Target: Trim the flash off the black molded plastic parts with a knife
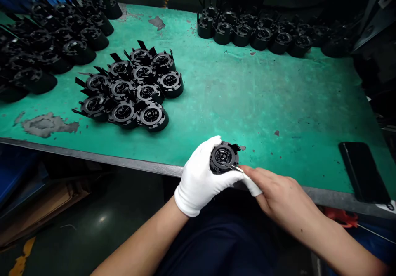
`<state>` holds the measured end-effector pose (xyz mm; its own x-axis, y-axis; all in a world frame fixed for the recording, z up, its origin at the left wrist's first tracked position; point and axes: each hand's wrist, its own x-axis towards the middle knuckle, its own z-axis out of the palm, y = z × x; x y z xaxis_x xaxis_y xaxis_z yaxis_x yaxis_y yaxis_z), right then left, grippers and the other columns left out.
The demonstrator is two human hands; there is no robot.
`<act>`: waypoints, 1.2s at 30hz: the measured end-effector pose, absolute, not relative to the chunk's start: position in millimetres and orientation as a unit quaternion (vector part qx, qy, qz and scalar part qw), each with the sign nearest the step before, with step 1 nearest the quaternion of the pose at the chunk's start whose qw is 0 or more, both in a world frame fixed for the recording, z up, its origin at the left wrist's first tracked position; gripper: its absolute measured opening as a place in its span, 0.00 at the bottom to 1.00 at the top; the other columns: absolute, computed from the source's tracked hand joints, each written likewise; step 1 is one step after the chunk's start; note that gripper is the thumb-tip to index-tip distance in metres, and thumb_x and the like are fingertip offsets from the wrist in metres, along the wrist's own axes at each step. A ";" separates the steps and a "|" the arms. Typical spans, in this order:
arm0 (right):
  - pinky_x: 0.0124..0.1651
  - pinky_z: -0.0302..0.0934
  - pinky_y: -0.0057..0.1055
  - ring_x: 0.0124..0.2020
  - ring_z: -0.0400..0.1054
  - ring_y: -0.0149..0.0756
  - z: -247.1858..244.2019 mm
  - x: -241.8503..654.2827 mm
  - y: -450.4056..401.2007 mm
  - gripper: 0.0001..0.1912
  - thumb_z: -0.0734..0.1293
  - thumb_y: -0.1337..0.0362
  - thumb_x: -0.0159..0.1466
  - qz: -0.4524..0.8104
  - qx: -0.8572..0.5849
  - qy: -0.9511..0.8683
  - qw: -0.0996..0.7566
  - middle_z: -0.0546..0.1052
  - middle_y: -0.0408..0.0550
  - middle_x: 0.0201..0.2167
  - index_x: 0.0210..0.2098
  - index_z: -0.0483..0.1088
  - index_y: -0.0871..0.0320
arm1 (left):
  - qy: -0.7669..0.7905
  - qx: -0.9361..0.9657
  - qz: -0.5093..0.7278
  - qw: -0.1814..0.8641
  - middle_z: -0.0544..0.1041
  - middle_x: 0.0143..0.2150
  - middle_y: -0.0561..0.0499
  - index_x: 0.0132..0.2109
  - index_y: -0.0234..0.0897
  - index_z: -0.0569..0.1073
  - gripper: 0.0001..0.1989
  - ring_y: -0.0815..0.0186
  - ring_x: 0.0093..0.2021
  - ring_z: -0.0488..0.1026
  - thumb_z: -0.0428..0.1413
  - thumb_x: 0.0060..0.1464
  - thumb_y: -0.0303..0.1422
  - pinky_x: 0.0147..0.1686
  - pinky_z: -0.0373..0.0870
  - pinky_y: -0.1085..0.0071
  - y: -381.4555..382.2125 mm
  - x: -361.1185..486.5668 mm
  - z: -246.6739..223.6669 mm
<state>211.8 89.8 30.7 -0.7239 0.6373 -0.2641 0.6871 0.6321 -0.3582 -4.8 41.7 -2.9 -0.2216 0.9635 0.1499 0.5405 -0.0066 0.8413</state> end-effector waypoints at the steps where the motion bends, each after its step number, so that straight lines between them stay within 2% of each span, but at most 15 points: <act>1: 0.43 0.73 0.42 0.43 0.77 0.46 31.4 211.9 90.5 0.32 0.58 0.75 0.61 -0.227 0.363 0.901 0.063 0.79 0.52 0.49 0.64 0.63 0.56 | 0.659 0.571 0.420 0.251 0.72 0.62 0.42 0.63 0.40 0.63 0.43 0.51 0.60 0.72 0.67 0.45 0.52 0.63 0.70 0.54 41.8 -5.1 -2.8; 6: 0.50 0.72 0.42 0.49 0.76 0.45 40.4 209.0 105.0 0.30 0.58 0.76 0.61 -0.278 0.316 0.902 0.097 0.78 0.53 0.53 0.62 0.66 0.57 | 0.658 0.580 0.408 0.251 0.71 0.63 0.41 0.64 0.39 0.62 0.45 0.52 0.62 0.70 0.67 0.45 0.52 0.64 0.68 0.54 41.7 -6.5 -3.5; 9: 0.50 0.72 0.42 0.50 0.75 0.45 43.6 205.8 110.7 0.30 0.58 0.77 0.60 -0.276 0.298 0.908 0.106 0.77 0.52 0.55 0.61 0.68 0.56 | 0.653 0.596 0.387 0.264 0.69 0.65 0.42 0.66 0.39 0.61 0.46 0.51 0.64 0.68 0.68 0.45 0.52 0.65 0.67 0.54 43.2 -8.7 -1.8; 13: 0.50 0.72 0.38 0.50 0.76 0.42 45.8 211.9 110.1 0.28 0.59 0.76 0.60 -0.285 0.302 0.908 0.060 0.79 0.49 0.54 0.58 0.70 0.54 | 0.617 0.639 0.342 0.307 0.65 0.68 0.43 0.70 0.42 0.55 0.48 0.51 0.66 0.65 0.67 0.48 0.49 0.65 0.66 0.54 50.8 -24.8 6.3; 15: 0.52 0.71 0.36 0.51 0.75 0.40 47.3 222.5 110.1 0.27 0.58 0.75 0.61 -0.290 0.322 0.901 0.008 0.79 0.47 0.53 0.57 0.71 0.53 | 0.596 0.658 0.342 0.308 0.62 0.70 0.45 0.71 0.43 0.53 0.43 0.54 0.68 0.63 0.63 0.55 0.45 0.67 0.63 0.56 55.5 -39.1 10.1; 18: 0.54 0.69 0.35 0.54 0.74 0.40 47.4 239.9 112.7 0.27 0.58 0.73 0.63 -0.277 0.375 0.882 -0.063 0.78 0.47 0.55 0.59 0.70 0.52 | 0.640 0.592 0.422 0.249 0.61 0.71 0.46 0.69 0.41 0.57 0.31 0.57 0.70 0.59 0.55 0.63 0.41 0.70 0.56 0.57 60.2 -56.3 11.0; 20: 0.55 0.68 0.36 0.56 0.72 0.40 44.8 246.0 115.7 0.27 0.58 0.72 0.64 -0.281 0.390 0.874 -0.075 0.76 0.45 0.57 0.60 0.69 0.50 | 0.662 0.555 0.441 0.244 0.59 0.71 0.44 0.69 0.40 0.56 0.36 0.55 0.71 0.57 0.58 0.60 0.45 0.71 0.55 0.55 61.5 -57.2 8.5; 22: 0.55 0.67 0.36 0.56 0.71 0.40 41.2 245.6 120.5 0.27 0.57 0.72 0.65 -0.295 0.385 0.872 -0.067 0.76 0.43 0.58 0.60 0.69 0.48 | 0.662 0.563 0.420 0.261 0.59 0.71 0.41 0.70 0.38 0.53 0.49 0.50 0.70 0.58 0.66 0.49 0.49 0.70 0.57 0.52 62.3 -48.5 4.5; 24: 0.54 0.67 0.35 0.55 0.72 0.39 38.5 241.0 127.7 0.26 0.57 0.72 0.65 -0.302 0.376 0.874 -0.057 0.76 0.42 0.57 0.59 0.70 0.47 | 0.670 0.567 0.412 0.243 0.63 0.68 0.39 0.69 0.37 0.53 0.53 0.48 0.67 0.62 0.70 0.43 0.48 0.68 0.61 0.51 63.4 -34.3 0.3; 26: 0.51 0.67 0.35 0.52 0.73 0.39 38.0 235.6 137.0 0.24 0.57 0.69 0.67 -0.289 0.376 0.879 -0.049 0.78 0.42 0.54 0.58 0.71 0.47 | 0.670 0.571 0.420 0.220 0.67 0.64 0.39 0.68 0.35 0.55 0.47 0.49 0.64 0.67 0.68 0.46 0.42 0.65 0.65 0.51 64.6 -20.4 -2.5; 29: 0.44 0.67 0.34 0.44 0.75 0.39 39.7 230.5 150.3 0.20 0.58 0.61 0.71 -0.259 0.359 0.896 -0.012 0.80 0.44 0.46 0.59 0.70 0.46 | 0.637 0.612 0.420 0.209 0.68 0.63 0.39 0.66 0.35 0.57 0.39 0.52 0.64 0.68 0.63 0.49 0.34 0.65 0.66 0.54 65.4 -8.7 -3.2; 32: 0.40 0.65 0.33 0.40 0.74 0.38 40.0 228.8 157.5 0.19 0.58 0.58 0.72 -0.245 0.325 0.913 0.034 0.80 0.43 0.41 0.59 0.71 0.44 | 0.619 0.636 0.409 0.214 0.67 0.64 0.39 0.66 0.35 0.58 0.37 0.52 0.65 0.66 0.61 0.51 0.33 0.65 0.65 0.54 65.3 -8.7 -1.7; 36: 0.34 0.61 0.31 0.36 0.74 0.38 37.0 226.5 156.7 0.20 0.57 0.60 0.72 -0.184 0.329 0.925 0.051 0.79 0.43 0.38 0.60 0.69 0.42 | 0.620 0.643 0.383 0.235 0.66 0.66 0.40 0.66 0.36 0.58 0.37 0.51 0.65 0.66 0.61 0.51 0.36 0.65 0.65 0.52 66.0 -13.7 0.1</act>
<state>226.5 156.7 37.0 -0.7784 0.5899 -0.2147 0.6272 0.7156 -0.3076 -13.7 66.0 0.1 -0.0617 0.9777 0.2007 0.6173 -0.1206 0.7774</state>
